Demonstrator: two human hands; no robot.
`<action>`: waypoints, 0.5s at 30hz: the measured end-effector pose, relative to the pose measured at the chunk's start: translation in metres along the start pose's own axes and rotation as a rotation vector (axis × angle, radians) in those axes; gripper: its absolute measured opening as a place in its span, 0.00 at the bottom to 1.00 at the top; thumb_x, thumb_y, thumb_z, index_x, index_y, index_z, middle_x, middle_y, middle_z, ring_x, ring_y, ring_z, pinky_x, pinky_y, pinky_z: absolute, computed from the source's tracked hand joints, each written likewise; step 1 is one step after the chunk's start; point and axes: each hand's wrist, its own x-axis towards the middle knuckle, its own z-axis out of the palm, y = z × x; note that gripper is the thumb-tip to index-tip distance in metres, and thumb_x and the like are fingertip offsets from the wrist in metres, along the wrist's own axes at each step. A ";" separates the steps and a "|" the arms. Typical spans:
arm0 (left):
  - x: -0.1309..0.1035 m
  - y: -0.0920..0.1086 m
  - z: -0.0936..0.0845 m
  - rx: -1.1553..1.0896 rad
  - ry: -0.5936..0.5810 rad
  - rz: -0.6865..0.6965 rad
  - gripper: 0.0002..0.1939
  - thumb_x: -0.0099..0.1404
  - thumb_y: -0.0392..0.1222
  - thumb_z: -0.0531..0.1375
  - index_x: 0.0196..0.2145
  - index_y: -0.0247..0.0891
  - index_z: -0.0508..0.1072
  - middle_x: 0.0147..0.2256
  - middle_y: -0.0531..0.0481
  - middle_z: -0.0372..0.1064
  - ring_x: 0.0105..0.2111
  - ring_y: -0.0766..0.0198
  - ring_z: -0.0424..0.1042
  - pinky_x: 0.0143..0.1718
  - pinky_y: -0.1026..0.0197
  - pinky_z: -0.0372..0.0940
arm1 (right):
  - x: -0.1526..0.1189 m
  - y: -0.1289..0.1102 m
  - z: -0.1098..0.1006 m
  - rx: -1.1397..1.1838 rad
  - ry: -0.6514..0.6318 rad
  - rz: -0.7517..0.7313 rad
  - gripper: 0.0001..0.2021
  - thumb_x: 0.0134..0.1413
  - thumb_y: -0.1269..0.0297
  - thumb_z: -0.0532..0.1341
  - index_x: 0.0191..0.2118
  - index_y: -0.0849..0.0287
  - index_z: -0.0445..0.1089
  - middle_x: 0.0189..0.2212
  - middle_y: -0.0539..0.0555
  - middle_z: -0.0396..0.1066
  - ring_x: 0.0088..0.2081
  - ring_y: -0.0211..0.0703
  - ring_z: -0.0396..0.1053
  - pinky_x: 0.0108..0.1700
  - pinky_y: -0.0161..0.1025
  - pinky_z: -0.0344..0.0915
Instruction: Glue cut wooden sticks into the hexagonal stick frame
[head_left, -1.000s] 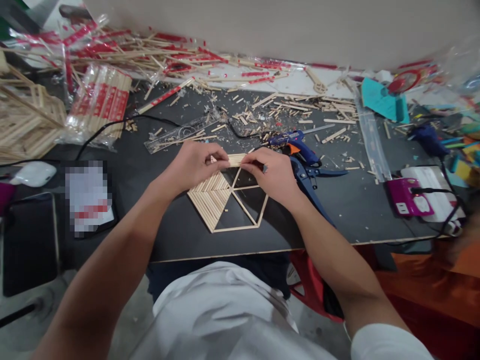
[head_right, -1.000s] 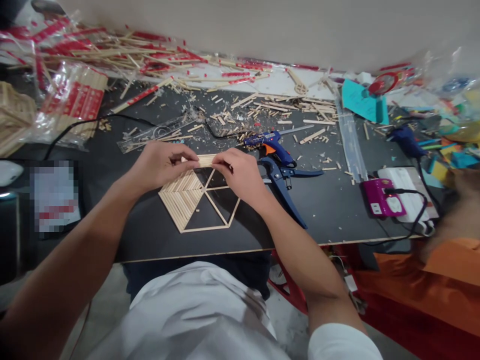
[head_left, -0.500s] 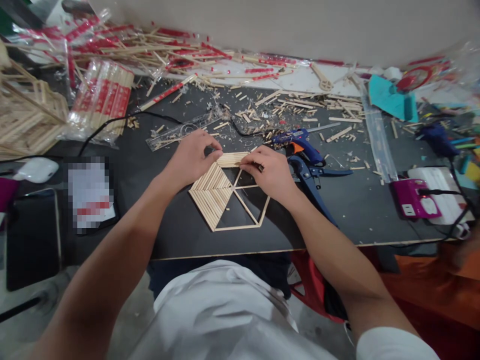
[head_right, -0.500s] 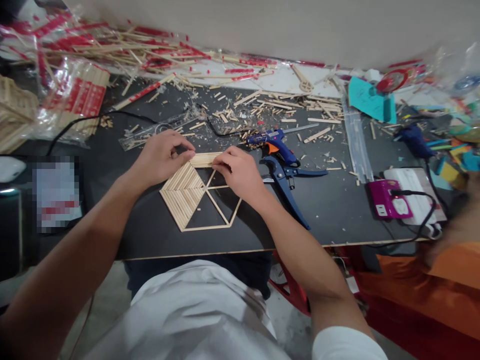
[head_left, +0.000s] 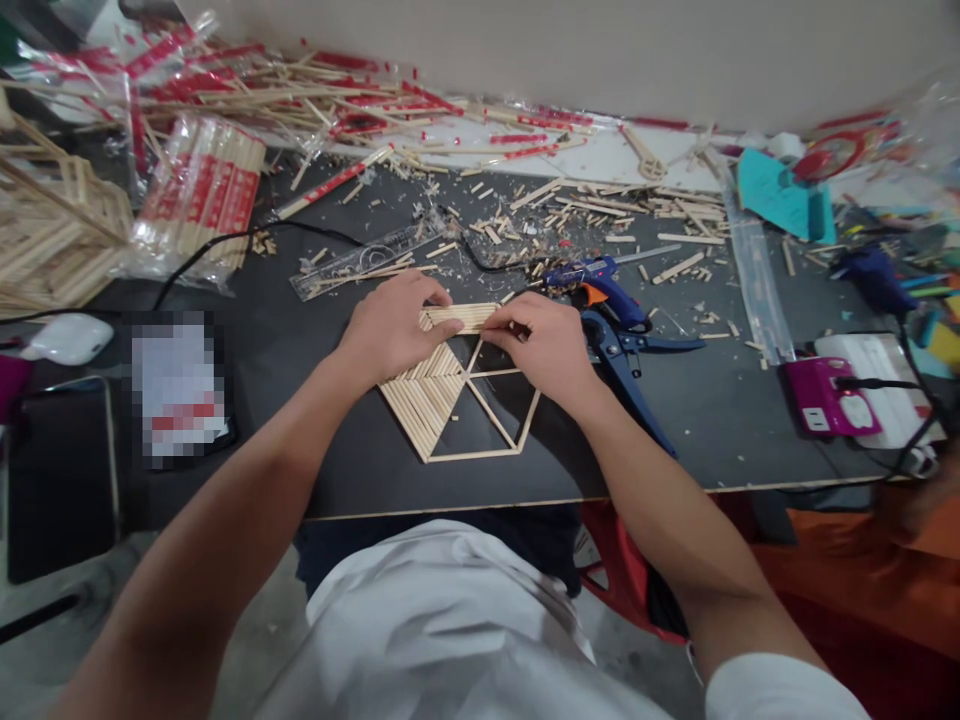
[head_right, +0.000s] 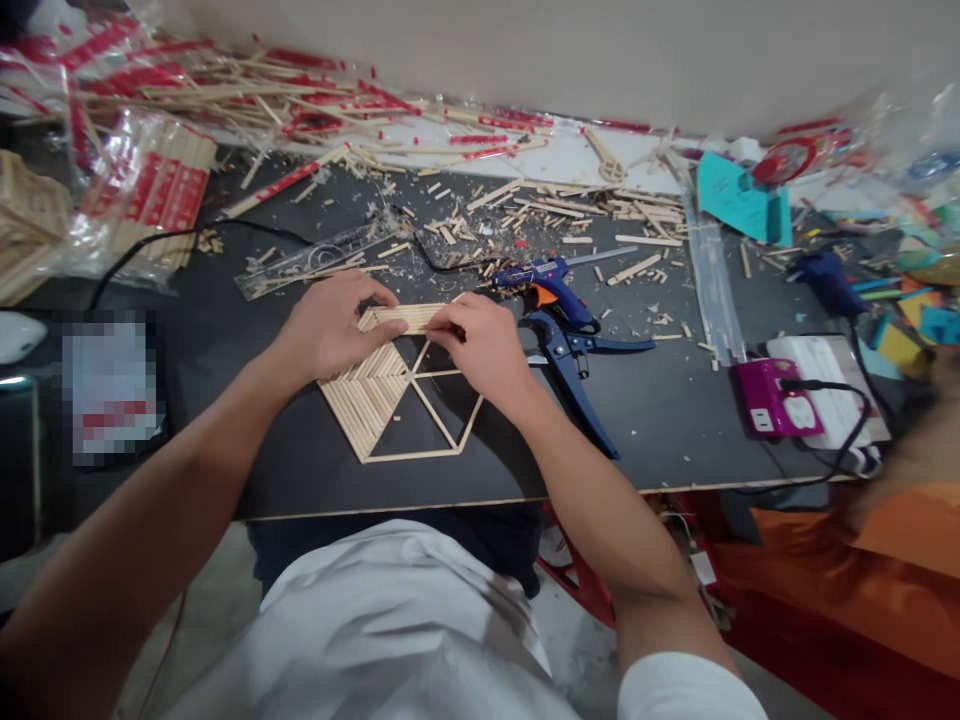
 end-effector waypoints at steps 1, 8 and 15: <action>-0.001 0.002 0.000 0.008 0.000 -0.018 0.17 0.67 0.53 0.63 0.46 0.40 0.78 0.49 0.45 0.75 0.50 0.50 0.72 0.56 0.49 0.64 | -0.001 0.000 -0.002 0.006 0.011 0.016 0.01 0.56 0.69 0.70 0.34 0.56 0.80 0.33 0.53 0.77 0.34 0.43 0.71 0.40 0.42 0.65; -0.004 0.009 -0.001 0.072 -0.010 -0.061 0.18 0.65 0.56 0.66 0.46 0.42 0.77 0.50 0.45 0.73 0.53 0.47 0.72 0.56 0.48 0.64 | -0.002 0.001 -0.005 -0.008 0.017 0.069 0.06 0.53 0.72 0.71 0.37 0.56 0.81 0.33 0.52 0.77 0.31 0.41 0.69 0.38 0.42 0.65; -0.005 0.012 -0.002 0.091 -0.012 -0.049 0.17 0.66 0.54 0.64 0.46 0.41 0.77 0.50 0.45 0.74 0.52 0.47 0.72 0.57 0.48 0.65 | 0.000 0.004 0.002 -0.045 0.004 0.046 0.09 0.55 0.68 0.72 0.43 0.57 0.82 0.36 0.53 0.76 0.33 0.42 0.69 0.40 0.42 0.65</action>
